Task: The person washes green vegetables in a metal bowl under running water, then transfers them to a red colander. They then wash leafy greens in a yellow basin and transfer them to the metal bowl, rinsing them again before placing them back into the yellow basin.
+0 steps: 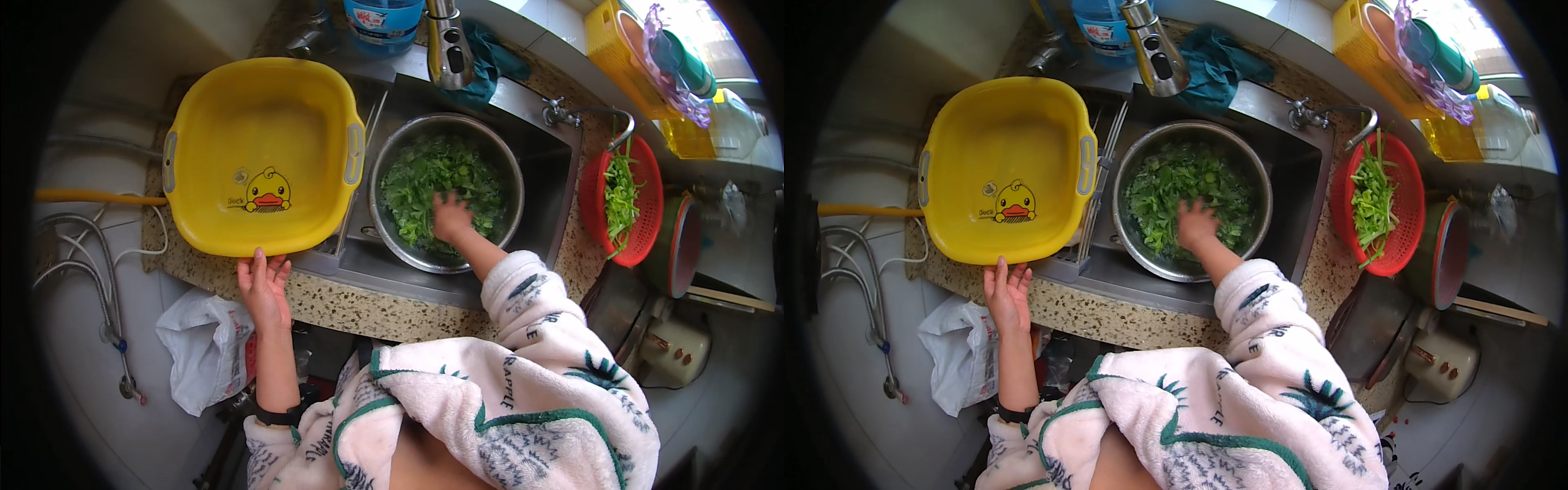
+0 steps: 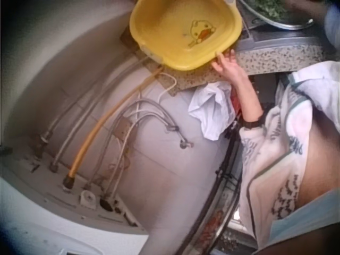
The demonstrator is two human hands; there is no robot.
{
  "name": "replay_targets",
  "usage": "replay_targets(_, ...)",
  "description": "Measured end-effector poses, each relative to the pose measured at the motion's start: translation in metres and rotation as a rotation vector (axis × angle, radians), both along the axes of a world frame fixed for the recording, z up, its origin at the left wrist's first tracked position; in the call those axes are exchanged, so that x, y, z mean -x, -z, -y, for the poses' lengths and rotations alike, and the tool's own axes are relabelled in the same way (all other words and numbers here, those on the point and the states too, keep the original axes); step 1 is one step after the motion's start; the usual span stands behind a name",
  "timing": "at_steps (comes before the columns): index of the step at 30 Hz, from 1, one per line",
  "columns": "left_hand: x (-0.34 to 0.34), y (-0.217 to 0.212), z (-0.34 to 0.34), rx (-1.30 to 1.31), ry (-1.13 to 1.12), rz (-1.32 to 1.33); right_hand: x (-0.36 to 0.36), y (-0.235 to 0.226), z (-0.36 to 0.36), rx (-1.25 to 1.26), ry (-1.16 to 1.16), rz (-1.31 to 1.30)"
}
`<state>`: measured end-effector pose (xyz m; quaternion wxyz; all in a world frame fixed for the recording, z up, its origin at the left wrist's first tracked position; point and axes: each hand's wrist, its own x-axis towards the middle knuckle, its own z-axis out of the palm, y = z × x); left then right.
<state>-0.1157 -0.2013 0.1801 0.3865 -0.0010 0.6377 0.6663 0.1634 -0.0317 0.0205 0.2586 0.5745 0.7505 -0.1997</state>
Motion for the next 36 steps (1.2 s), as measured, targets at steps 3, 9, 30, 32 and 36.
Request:
replay_targets(3,-0.001,0.001,-0.001,-0.005,0.002,0.026,-0.009,-0.009,-0.020,-0.172,-0.466,-0.157)
replay_targets(9,0.001,0.000,0.001,0.004,0.006,-0.003,-0.074,-0.001,-0.074,-0.128,-0.039,-0.160)
replay_targets(30,0.001,-0.004,0.000,0.021,0.011,-0.001,0.000,-0.008,-0.039,0.253,-0.180,-0.138)
replay_targets(32,0.002,-0.004,0.000,0.027,0.019,-0.001,-0.001,-0.001,-0.039,0.150,-0.232,-0.052)
replay_targets(36,0.003,-0.004,0.000,0.039,0.023,-0.011,0.009,0.008,-0.031,0.125,0.230,-0.239)
